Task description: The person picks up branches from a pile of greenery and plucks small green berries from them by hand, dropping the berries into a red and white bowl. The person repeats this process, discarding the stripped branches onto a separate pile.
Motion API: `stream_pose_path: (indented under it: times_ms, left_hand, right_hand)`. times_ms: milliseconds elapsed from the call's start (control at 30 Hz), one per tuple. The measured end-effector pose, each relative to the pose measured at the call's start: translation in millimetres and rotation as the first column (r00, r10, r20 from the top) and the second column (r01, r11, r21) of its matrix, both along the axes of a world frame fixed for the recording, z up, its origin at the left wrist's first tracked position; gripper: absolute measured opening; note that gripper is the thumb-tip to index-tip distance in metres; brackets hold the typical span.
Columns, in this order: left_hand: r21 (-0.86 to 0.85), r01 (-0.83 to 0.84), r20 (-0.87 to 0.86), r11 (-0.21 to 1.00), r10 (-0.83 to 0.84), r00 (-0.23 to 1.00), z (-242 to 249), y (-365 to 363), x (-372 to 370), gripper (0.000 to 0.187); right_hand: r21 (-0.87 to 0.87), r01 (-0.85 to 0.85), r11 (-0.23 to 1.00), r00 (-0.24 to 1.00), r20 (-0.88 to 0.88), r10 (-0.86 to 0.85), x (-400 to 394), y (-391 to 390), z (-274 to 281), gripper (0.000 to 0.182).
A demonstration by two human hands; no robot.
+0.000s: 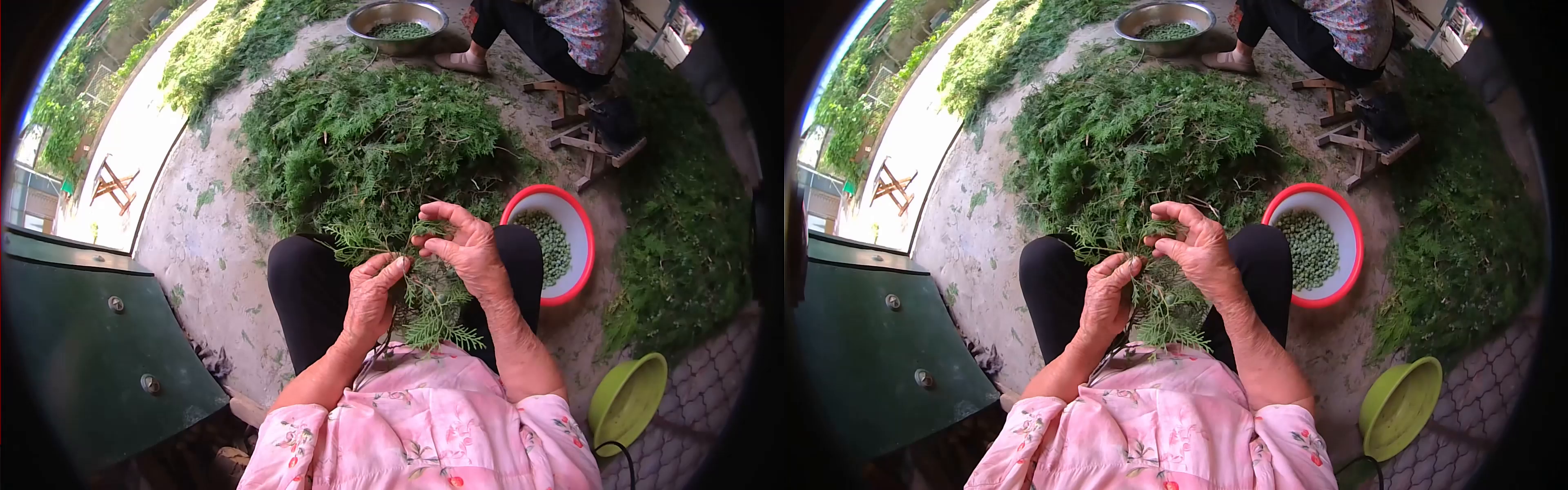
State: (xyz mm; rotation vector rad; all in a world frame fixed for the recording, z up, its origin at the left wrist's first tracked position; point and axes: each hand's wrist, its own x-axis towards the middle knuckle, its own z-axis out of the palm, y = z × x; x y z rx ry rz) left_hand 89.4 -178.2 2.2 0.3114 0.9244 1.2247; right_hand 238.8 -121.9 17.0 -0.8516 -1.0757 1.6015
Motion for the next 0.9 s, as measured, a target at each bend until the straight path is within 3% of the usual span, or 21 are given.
stream_pose_path:
  times_ms: [100,400,600,667,767,867,900]
  left_hand:
    - [-0.008,0.033,0.003,0.999,-0.033,0.999,2.3,-0.3,0.2,0.010]
    - [-0.029,0.052,-0.020,0.998,-0.053,0.998,2.7,-2.1,3.1,0.010]
    - [0.016,0.079,-0.039,0.997,-0.079,0.996,5.2,-4.5,3.1,0.011]
    - [0.016,0.110,-0.069,0.994,-0.109,0.992,3.6,-5.0,1.7,0.011]
    - [0.015,0.120,-0.116,0.993,-0.118,0.986,0.8,-5.0,3.0,0.012]
    - [0.017,0.108,-0.097,0.994,-0.106,0.990,-0.7,-5.0,1.1,0.012]
    - [-0.007,0.094,-0.123,0.996,-0.094,0.988,-0.7,-6.5,-0.8,0.012]
  right_hand:
    - [-0.108,-0.108,0.988,0.993,-0.052,0.103,5.0,1.1,-3.2,0.044]
    - [-0.080,-0.076,0.994,0.997,-0.036,0.074,0.0,-2.1,-14.1,0.045]
    - [-0.092,0.032,0.995,0.999,-0.022,-0.034,-4.1,-2.4,-17.7,0.044]
    - [-0.203,0.022,0.979,0.985,-0.162,-0.055,-3.9,-1.2,-20.7,0.045]
    - [-0.270,0.032,0.962,0.972,-0.216,-0.092,-7.9,-2.0,-27.9,0.042]
    - [-0.292,0.025,0.956,0.967,-0.234,-0.097,-4.8,1.1,-35.4,0.039]
    - [-0.215,0.043,0.976,0.966,-0.241,-0.096,10.3,12.6,-38.3,0.037]
